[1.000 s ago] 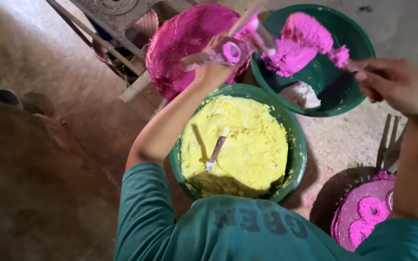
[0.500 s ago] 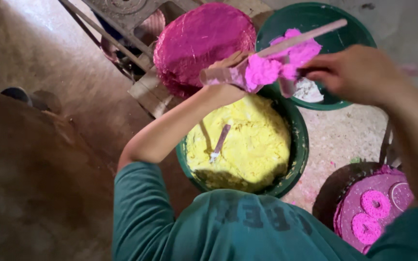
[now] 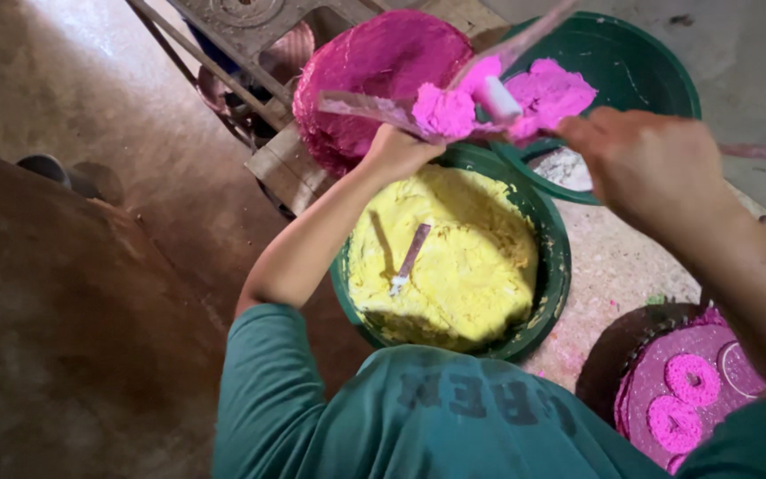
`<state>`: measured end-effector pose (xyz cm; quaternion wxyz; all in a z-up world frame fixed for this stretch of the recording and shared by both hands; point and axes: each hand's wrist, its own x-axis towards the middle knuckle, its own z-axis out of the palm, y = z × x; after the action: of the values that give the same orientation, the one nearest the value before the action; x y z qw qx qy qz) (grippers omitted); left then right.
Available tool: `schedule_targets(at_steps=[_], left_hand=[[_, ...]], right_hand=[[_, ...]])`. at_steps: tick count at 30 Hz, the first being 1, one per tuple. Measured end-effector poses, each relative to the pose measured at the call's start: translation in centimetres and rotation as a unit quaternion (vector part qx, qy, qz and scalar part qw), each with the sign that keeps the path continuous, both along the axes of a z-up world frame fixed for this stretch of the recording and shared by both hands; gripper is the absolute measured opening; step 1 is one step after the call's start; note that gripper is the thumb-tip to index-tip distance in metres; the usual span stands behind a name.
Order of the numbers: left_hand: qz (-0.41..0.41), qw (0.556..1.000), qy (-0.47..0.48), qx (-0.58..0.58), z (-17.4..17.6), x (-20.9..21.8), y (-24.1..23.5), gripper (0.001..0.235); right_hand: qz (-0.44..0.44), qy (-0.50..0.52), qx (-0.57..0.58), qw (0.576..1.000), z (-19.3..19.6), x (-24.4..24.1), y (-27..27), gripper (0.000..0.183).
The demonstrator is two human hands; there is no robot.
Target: The person uses a wooden press to scoop pink and yellow dough, then presses it into circular molds on a pink glittery mat. The person repeats this process to create multiple layered dough circles.
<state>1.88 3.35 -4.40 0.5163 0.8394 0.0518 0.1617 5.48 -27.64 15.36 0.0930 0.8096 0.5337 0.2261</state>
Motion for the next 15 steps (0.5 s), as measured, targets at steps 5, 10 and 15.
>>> schedule_targets(at_steps=[5, 10, 15], left_hand=[[0.06, 0.982, 0.015, -0.181, -2.0, 1.4, 0.2, 0.023], [0.093, 0.996, -0.003, -0.002, -0.6, 1.9, -2.0, 0.031], [0.121, 0.981, -0.015, 0.15, 1.3, 1.9, -2.8, 0.039]], right_hand=[[-0.016, 0.274, 0.194, 0.942, -1.9, 0.1, -0.9, 0.027], [-0.076, 0.399, 0.265, 0.874, -7.3, 1.5, 2.2, 0.037], [0.042, 0.382, 0.339, 0.859, -13.0, -0.1, 5.3, 0.042]])
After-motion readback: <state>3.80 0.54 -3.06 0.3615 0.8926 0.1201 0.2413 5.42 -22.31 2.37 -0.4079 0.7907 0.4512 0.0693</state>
